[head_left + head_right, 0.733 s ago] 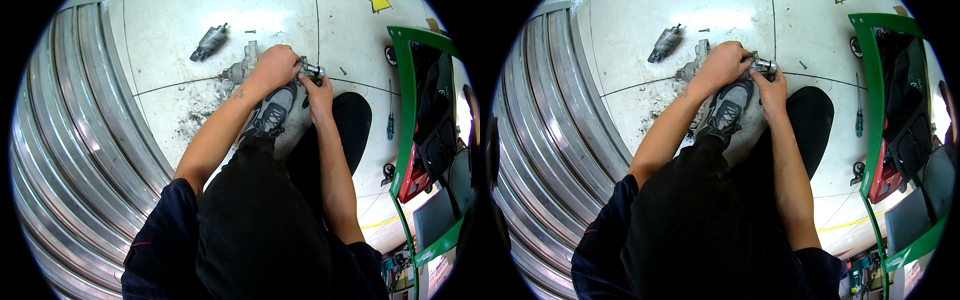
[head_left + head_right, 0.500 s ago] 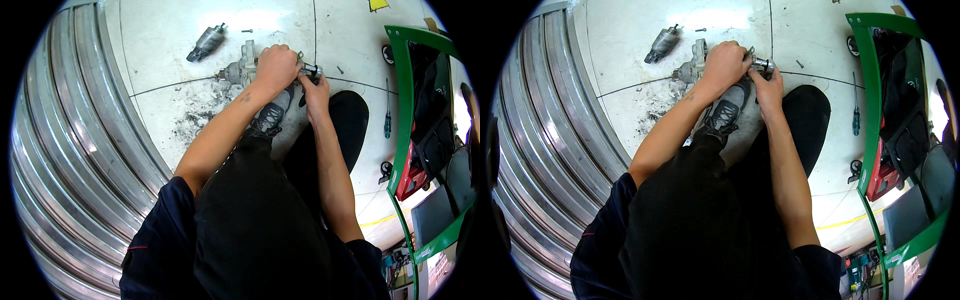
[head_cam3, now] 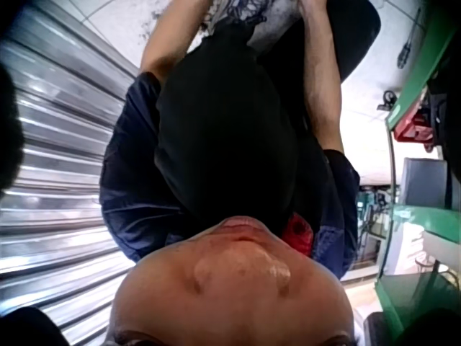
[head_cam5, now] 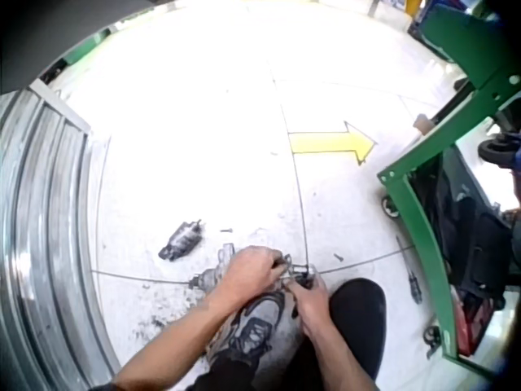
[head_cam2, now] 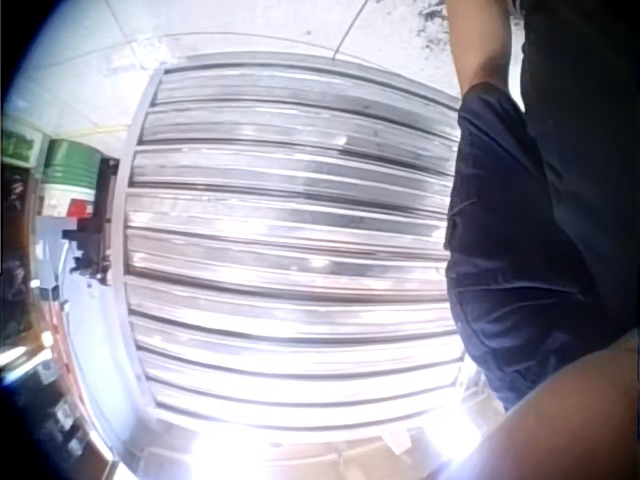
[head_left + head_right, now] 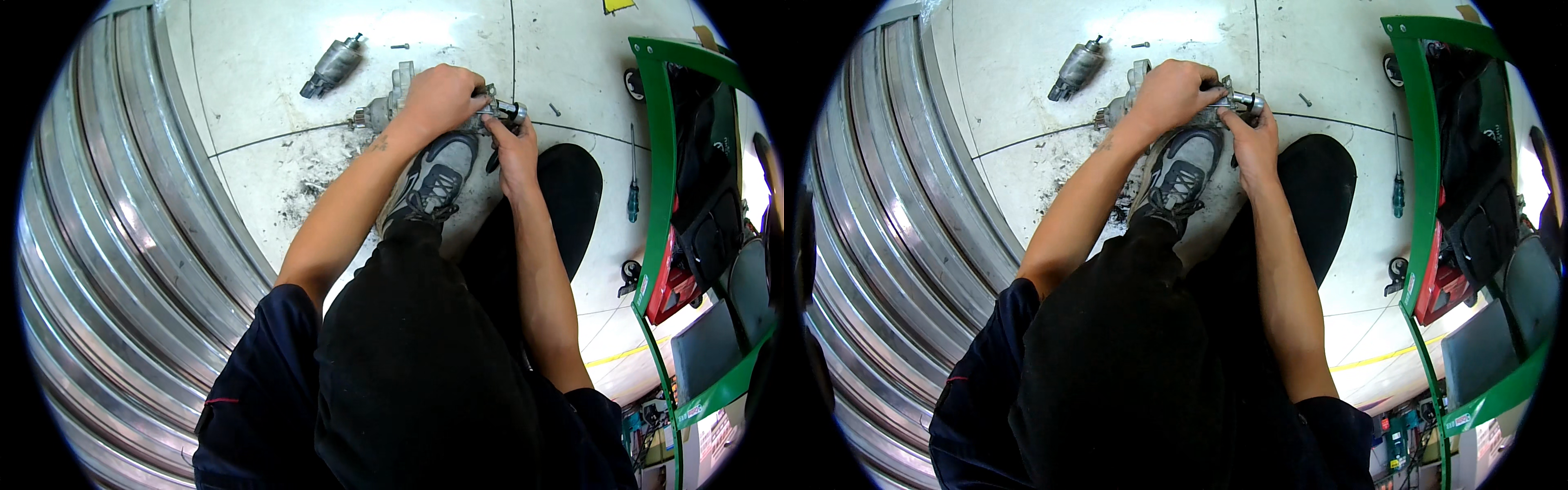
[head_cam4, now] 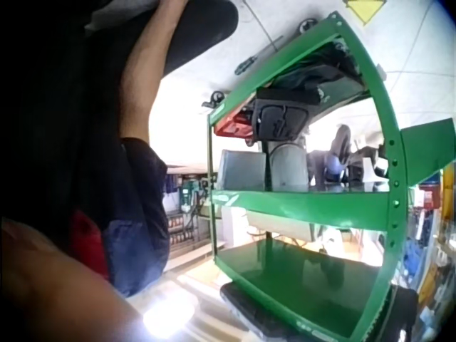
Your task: The person sits on the floor and uses a wrench to loosen and remove bolts from a mechanical part. They then separate the part into two pieces and reassemble it by hand, inserting bolts back into place.
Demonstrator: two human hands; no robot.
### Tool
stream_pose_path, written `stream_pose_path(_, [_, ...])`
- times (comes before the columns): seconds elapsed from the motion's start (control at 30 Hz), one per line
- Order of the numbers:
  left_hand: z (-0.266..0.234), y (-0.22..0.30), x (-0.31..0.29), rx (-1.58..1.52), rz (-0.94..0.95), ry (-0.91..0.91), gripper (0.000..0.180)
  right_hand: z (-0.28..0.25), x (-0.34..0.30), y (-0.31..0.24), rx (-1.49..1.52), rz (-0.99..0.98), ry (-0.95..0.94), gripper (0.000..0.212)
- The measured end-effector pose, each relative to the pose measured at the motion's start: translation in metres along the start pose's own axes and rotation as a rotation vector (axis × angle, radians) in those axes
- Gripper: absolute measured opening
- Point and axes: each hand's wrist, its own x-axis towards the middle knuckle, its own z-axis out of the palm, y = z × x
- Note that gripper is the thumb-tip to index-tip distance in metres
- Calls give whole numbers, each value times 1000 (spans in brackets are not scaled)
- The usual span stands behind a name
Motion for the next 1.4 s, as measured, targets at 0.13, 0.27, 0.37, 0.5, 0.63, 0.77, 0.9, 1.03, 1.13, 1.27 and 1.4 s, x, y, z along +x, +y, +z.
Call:
stream_pose_path(0.13, [12, 3, -2, 21, -21, 96, 26, 2, -1, -1, 11, 5, -6, 21])
stream_pose_path(0.27, [23, 10, -7, 38, -48, 200, 24, 0, 0, 1, 4, 22, 3, 21])
stream_pose_path(0.37, [24, 11, -10, 24, -23, 212, 21, 1, -1, 0, 0, 10, -3, 21])
stream_pose_path(0.5, [12, -7, -21, -28, 83, 117, 20, -1, -2, -2, -24, 45, -6, 25])
stream_pose_path(0.63, [0, 6, -39, -115, -17, 56, 27, -11, 9, 5, 110, 81, 20, 23])
stream_pose_path(0.77, [-2, 0, -34, -166, -235, 134, 31, -8, 19, -7, 33, 98, 2, 26])
stream_pose_path(0.9, [-3, -5, -25, -134, -172, -9, 32, -6, 38, -24, -243, 75, -111, 33])
stream_pose_path(1.03, [-1, -5, -22, -118, -166, -54, 32, -11, 64, -48, -522, 111, -359, 38])
stream_pose_path(1.13, [1, -3, -26, -80, -161, -16, 31, -1, 70, -74, -923, -22, -461, 34])
stream_pose_path(1.27, [3, -2, -30, -30, -124, 11, 28, -2, 82, -68, -1138, -249, -386, 32])
stream_pose_path(1.4, [2, 0, -35, -50, -91, 42, 28, -9, 74, -71, -1121, -413, -476, 23])
